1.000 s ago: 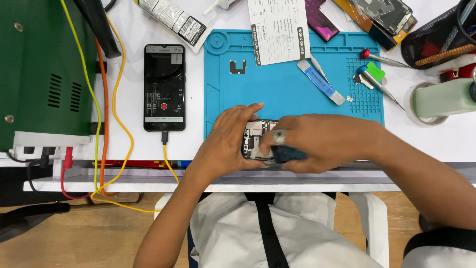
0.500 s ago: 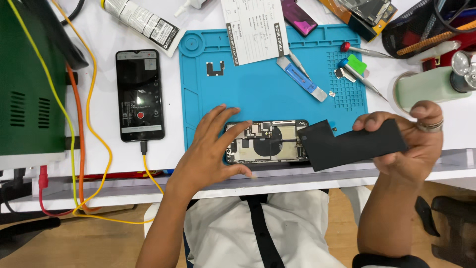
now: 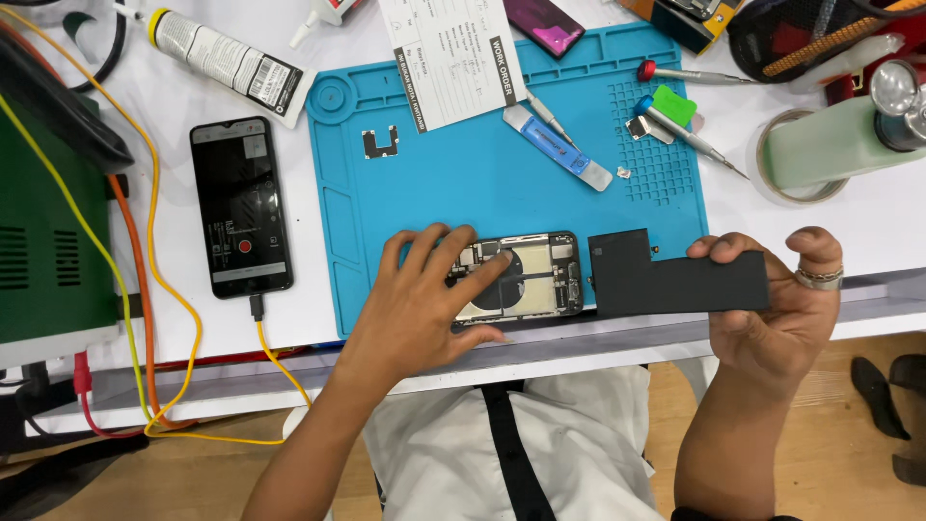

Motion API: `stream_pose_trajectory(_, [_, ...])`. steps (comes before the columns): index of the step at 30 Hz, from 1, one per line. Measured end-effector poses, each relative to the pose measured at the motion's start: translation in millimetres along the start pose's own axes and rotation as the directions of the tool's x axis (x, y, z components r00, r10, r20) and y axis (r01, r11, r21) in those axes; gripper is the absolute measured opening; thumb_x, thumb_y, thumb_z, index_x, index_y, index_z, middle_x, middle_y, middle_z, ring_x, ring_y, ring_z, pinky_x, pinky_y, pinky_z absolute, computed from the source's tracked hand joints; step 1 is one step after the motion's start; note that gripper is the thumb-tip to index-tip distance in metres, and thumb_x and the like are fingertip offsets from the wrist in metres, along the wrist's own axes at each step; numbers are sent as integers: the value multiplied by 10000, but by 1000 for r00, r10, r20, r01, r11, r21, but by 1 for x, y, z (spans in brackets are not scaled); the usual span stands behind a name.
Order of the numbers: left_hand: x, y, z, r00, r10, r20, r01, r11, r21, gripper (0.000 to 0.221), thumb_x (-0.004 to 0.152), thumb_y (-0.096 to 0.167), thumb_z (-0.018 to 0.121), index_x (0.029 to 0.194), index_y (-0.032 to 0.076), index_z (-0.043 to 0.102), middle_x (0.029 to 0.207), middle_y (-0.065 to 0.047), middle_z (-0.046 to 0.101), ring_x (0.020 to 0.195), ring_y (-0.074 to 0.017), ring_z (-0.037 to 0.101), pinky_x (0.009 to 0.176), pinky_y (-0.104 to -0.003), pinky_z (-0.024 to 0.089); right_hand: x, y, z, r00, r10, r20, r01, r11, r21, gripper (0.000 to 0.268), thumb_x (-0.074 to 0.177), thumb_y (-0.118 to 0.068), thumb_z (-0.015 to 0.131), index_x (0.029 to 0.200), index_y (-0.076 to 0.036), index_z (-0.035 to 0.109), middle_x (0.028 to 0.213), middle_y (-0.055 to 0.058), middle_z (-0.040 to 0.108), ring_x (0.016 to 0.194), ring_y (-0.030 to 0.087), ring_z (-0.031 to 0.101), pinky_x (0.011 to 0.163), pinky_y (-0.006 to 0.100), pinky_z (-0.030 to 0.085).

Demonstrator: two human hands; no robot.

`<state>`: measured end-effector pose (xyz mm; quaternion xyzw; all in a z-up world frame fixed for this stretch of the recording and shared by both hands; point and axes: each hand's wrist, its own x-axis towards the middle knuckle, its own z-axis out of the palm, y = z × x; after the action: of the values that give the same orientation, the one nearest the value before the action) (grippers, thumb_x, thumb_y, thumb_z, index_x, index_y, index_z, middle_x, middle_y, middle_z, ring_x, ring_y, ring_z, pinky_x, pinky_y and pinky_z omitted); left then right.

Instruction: The person repeatedly handles a smartphone battery, peeling off its protective film and placing it into the phone chassis multiple times. The person also handles the phone chassis and a small metal bracket on the workbench.

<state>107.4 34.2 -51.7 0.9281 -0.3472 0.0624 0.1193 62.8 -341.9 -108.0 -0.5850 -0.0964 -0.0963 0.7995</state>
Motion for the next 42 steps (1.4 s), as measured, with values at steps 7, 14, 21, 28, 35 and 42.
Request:
stream_pose_trajectory(7, [10, -7, -5, 988, 155, 1, -154, 984, 91, 593, 898, 715, 661, 1237, 233, 595, 1340, -188, 596, 1174, -338, 587, 893, -488, 450, 7, 9, 9, 1000, 20, -13, -20, 1000, 3, 717, 831, -150, 744, 1446, -233, 384, 1226, 227, 584, 1237, 386, 586, 1237, 564, 445])
stream_pose_trajectory(14, [3, -9, 4, 967, 221, -127, -211, 973, 88, 686, 889, 718, 727, 1307, 185, 622, 1340, -187, 654, 1191, -336, 673, 954, -466, 525, 5, 17, 8, 999, 37, 8, -37, 997, 65, 708, 825, -121, 747, 1424, -203, 380, 1212, 243, 581, 1256, 416, 559, 1238, 610, 426])
stream_pose_trajectory(21, [4, -5, 2, 963, 184, -195, -183, 983, 19, 650, 886, 673, 746, 1208, 115, 659, 1318, -193, 659, 1185, -347, 685, 975, -474, 523, 5, 16, 10, 999, 36, 7, -36, 997, 62, 703, 839, -101, 733, 1433, -188, 367, 1222, 254, 585, 1289, 405, 551, 1260, 614, 420])
stream_pose_trajectory(28, [7, -2, -4, 985, 162, -63, -151, 978, 144, 627, 953, 702, 604, 1363, 228, 598, 1312, -166, 641, 1164, -301, 655, 939, -439, 489, 1, 15, 10, 999, 29, 39, -32, 995, 97, 741, 836, -86, 739, 1464, -203, 363, 1222, 232, 584, 1281, 413, 557, 1258, 622, 409])
stream_pose_trajectory(35, [1, 31, -12, 975, -77, -210, 2, 942, -337, 730, 839, 554, 749, 1367, 78, 585, 1378, -187, 613, 1313, -369, 586, 1147, -511, 477, -19, 16, 2, 995, -11, 96, -22, 942, 335, 861, 840, -71, 811, 1553, -277, 374, 1252, 171, 635, 1243, 394, 598, 1115, 560, 474])
stream_pose_trajectory(42, [2, 99, -28, 800, -539, 262, 91, -322, -942, 347, 920, 222, 750, 1191, 33, 643, 1063, -69, 731, 976, -141, 695, 863, -247, 557, -30, -19, 95, 989, -88, 120, 52, 960, 276, 779, 741, -111, 898, 1372, -260, 466, 1023, 83, 723, 989, 347, 665, 998, 486, 501])
